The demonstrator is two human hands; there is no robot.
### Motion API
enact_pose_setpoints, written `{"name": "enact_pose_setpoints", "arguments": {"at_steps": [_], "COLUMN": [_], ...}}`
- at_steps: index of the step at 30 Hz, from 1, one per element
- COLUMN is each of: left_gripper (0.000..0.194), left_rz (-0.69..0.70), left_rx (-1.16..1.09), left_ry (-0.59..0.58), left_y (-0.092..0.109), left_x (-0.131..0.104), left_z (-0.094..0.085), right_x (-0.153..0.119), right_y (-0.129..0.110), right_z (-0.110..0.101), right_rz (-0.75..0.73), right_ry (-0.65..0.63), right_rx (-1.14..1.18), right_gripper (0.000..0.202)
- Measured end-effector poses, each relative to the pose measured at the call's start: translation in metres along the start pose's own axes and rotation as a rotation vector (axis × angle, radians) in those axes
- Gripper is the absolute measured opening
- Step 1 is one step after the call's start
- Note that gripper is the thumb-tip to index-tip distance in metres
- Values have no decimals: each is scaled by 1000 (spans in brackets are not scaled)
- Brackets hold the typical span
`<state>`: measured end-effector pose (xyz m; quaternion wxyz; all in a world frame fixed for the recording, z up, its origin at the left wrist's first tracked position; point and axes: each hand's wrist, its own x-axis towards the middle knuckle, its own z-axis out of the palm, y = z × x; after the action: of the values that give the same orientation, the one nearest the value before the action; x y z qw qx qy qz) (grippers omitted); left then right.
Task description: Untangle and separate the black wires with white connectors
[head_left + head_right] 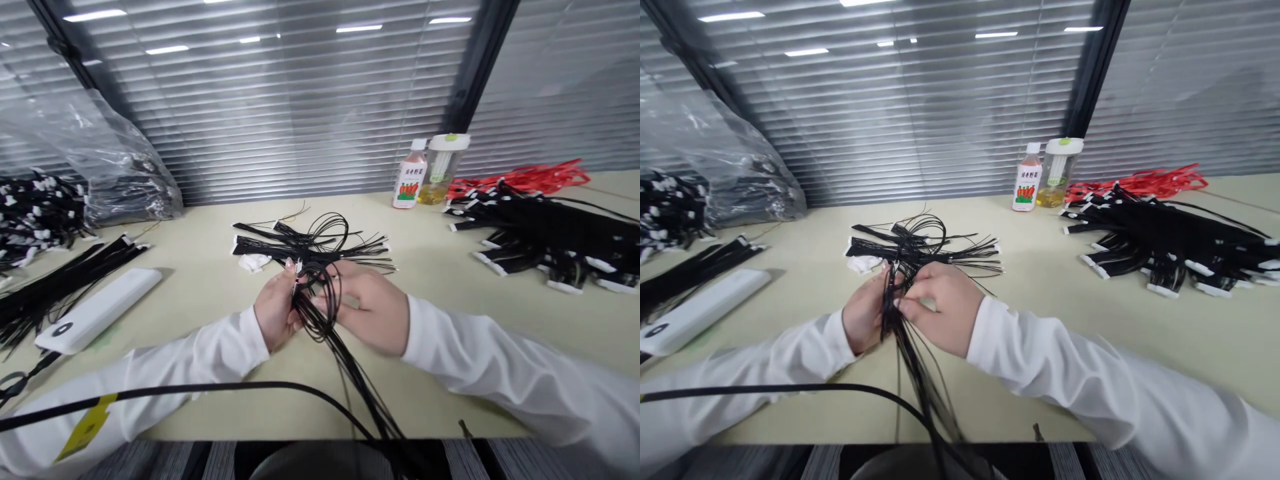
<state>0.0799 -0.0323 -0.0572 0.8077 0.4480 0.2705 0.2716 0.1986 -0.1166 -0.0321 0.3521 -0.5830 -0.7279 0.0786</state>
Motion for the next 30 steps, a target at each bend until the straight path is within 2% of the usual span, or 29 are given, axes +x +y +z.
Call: {"name": "enact_pose_setpoints", "arguments": {"at_steps": [3, 6, 10, 14, 19, 25, 30], "left_gripper": [34, 35, 36, 36, 33, 27, 25], "left_rz": [77, 163, 291, 375, 289, 157, 43], "left_rx": [73, 191, 346, 393, 227, 67, -65], "left_ry": [45, 40, 40, 53, 117, 93, 64], "left_y": [-7, -10, -10, -7, -5, 1, 7], "left_x": [3, 5, 6, 6, 8, 7, 4], "left_z": [-1, -5, -13, -14, -11, -6, 2], "right_x": [-2, -3, -3, -4, -5, -1, 1], "right_y": [7, 11, 11, 10, 4, 3, 1], "right_z": [9, 12, 13, 17, 18, 11, 2], "right_rz": [-87, -173, -164, -187, -194, -93, -170], "right_ry": [70, 130, 156, 184, 169, 70, 102], "right_rx": [12, 36, 12, -67, -128, -252, -349], "right_gripper": [19, 27, 31, 29, 24, 18, 24]}}
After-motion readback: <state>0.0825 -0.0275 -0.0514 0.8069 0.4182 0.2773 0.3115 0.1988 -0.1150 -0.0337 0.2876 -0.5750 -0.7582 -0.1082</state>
